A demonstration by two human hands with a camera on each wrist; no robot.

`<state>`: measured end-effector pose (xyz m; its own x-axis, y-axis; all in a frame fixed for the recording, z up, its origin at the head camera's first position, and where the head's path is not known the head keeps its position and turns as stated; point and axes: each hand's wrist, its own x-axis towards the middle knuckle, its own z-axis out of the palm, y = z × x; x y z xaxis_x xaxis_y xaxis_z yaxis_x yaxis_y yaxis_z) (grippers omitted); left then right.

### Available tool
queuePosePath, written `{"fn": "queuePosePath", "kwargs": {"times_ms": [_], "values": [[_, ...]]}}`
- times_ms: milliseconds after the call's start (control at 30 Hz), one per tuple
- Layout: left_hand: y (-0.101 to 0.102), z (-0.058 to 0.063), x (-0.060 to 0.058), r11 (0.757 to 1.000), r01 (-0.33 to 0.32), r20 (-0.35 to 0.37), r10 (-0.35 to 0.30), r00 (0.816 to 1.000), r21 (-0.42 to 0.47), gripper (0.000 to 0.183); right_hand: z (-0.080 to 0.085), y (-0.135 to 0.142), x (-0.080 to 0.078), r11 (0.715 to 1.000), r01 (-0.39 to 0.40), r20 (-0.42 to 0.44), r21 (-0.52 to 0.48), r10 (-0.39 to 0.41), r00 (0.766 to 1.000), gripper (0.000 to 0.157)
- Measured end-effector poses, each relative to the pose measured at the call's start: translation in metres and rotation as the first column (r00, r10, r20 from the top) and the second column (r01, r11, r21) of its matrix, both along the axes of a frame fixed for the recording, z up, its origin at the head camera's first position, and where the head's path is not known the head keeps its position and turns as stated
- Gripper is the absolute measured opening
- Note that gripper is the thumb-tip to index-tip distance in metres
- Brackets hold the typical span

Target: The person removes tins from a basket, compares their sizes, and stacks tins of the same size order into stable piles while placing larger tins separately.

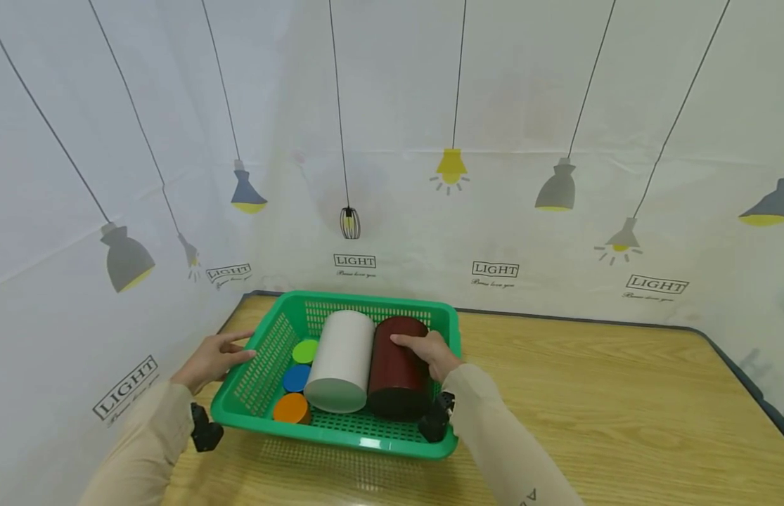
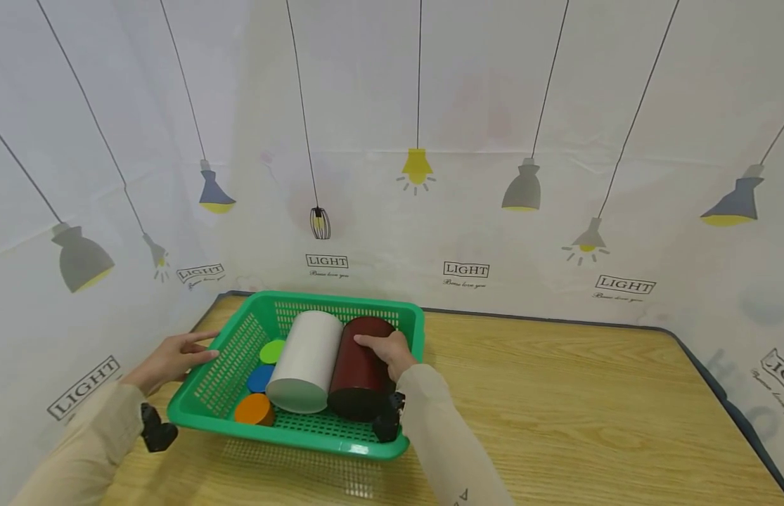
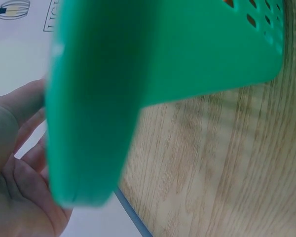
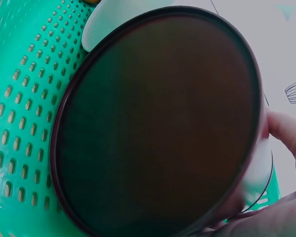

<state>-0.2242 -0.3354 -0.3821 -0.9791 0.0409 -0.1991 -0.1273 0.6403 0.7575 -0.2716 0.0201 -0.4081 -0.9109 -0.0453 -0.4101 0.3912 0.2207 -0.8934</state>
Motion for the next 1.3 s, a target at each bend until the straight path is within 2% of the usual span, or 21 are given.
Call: {"fn": "queuePosePath", "kwargs": {"times_ms": [333,467,800,1100,1300], "values": [[0.0022,0.0031,0.0006,1.000,-0.007,0.015,0.008,1.000,-0.025,0.060,0.0012,-0.0012,0.0013,0.999,-0.030,0.043,0.041,0.029,0.999,0.086],[0.0028,0.0036,0.0011,1.000,-0.006,0.011,0.006,1.000,-0.024,0.060,0.0001,-0.0025,0.0010,0.998,-0.038,0.060,0.055,0.035,0.998,0.083],[0.0014,0.0020,0.0022,1.000,-0.004,-0.002,0.004,1.000,-0.012,0.060,-0.0014,-0.0055,0.0012,1.000,-0.025,0.086,0.012,0.024,0.996,0.077],[0.0009,0.0000,0.0036,1.000,-0.006,-0.005,0.006,1.000,-0.002,0.059,-0.0039,-0.0030,-0.0013,0.998,-0.023,0.097,-0.051,0.028,0.995,0.075],[0.0019,0.0011,0.0025,1.000,-0.009,-0.009,0.009,1.000,-0.001,0.059,0.0027,-0.0004,-0.0026,0.994,-0.039,0.088,-0.102,0.048,0.995,0.075]]}}
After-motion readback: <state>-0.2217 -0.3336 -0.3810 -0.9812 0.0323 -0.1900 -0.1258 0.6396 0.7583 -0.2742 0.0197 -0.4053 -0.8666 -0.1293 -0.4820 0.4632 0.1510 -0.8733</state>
